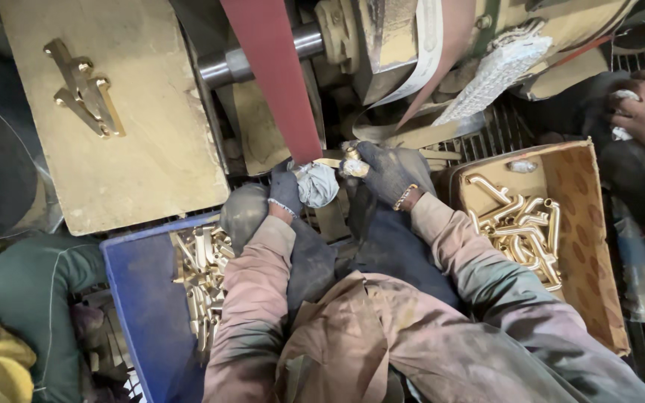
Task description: The person sits on the floor and repeatedly picks up small brass-colored metal parts from a blue bin. They press each part against a moving belt sander to smooth its edges, then place the finished part on a wooden board to the left.
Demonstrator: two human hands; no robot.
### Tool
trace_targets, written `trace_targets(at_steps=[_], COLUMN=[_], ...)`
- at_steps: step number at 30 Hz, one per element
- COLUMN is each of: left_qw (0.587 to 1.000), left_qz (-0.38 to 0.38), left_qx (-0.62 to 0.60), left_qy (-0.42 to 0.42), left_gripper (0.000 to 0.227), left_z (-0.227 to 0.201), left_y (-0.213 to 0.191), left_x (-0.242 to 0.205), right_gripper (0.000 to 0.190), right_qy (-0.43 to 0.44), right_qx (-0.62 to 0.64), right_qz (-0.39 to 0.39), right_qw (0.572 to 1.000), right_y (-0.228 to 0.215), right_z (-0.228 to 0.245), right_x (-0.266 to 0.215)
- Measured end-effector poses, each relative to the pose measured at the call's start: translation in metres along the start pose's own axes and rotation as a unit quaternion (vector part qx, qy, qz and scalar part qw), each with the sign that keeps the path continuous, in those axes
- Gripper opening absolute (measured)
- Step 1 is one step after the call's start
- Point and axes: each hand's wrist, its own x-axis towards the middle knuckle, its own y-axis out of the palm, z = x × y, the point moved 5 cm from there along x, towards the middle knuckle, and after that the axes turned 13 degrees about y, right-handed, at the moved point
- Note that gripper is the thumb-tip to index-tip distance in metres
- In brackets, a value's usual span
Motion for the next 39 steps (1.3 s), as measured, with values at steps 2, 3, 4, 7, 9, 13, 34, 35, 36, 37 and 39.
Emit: trace_targets(at_steps=[2, 3, 4, 7, 9, 13, 34, 35, 36, 37, 39], left_qw=[1.0, 1.0, 0.999, 0.998, 0.997, 0.992, 0.999, 0.999, 0.999, 0.999, 0.999], left_qz=[-0.005, -0.008, -0.013, -0.026, -0.03, -0.047, 0.009, 0.005, 0.001, -0.001, -0.006], left_qx=[-0.015, -0.024, -0.031, -0.052, -0.069, -0.109, -0.029, -0.02, -0.011, -0.004, 0.012], left_qy=[-0.01, -0.013, -0.014, -0.019, -0.024, -0.051, 0.028, 0.031, 0.034, 0.037, 0.045], left_gripper=[0.035, 0.035, 0.034, 0.034, 0.034, 0.034, 0.03, 0.031, 0.032, 0.034, 0.036], left_z=[0.001, 0.0, -0.002, -0.008, -0.013, -0.016, -0.028, -0.029, -0.031, -0.031, -0.029], left_y=[-0.005, -0.008, -0.011, -0.019, -0.02, -0.014, -0.008, -0.01, -0.011, -0.011, -0.01], left_x=[-0.001, 0.0, 0.001, 0.005, 0.007, 0.005, 0.003, 0.004, 0.004, 0.005, 0.004], right_gripper=[0.034, 0.034, 0.034, 0.033, 0.032, 0.029, 0.024, 0.024, 0.025, 0.025, 0.027], right_qy=[0.001, 0.038, 0.075, 0.059, 0.057, 0.031, 0.147, 0.138, 0.131, 0.125, 0.136], right_qx=[-0.039, 0.017, 0.072, 0.119, 0.11, 0.074, 0.223, 0.222, 0.209, 0.196, 0.178], right_qz=[-0.006, 0.022, 0.051, 0.071, 0.076, 0.053, 0.142, 0.14, 0.131, 0.12, 0.109], right_qw=[0.999, 0.999, 0.993, 0.989, 0.989, 0.995, 0.953, 0.955, 0.96, 0.965, 0.968], right_y=[0.005, 0.01, 0.016, 0.029, 0.035, 0.034, 0.042, 0.044, 0.045, 0.044, 0.039], right_z=[0.003, 0.002, 0.002, 0.014, 0.016, 0.016, 0.009, 0.01, 0.009, 0.009, 0.004], right_x=[0.005, 0.009, 0.011, 0.02, 0.023, 0.025, 0.024, 0.026, 0.026, 0.027, 0.024])
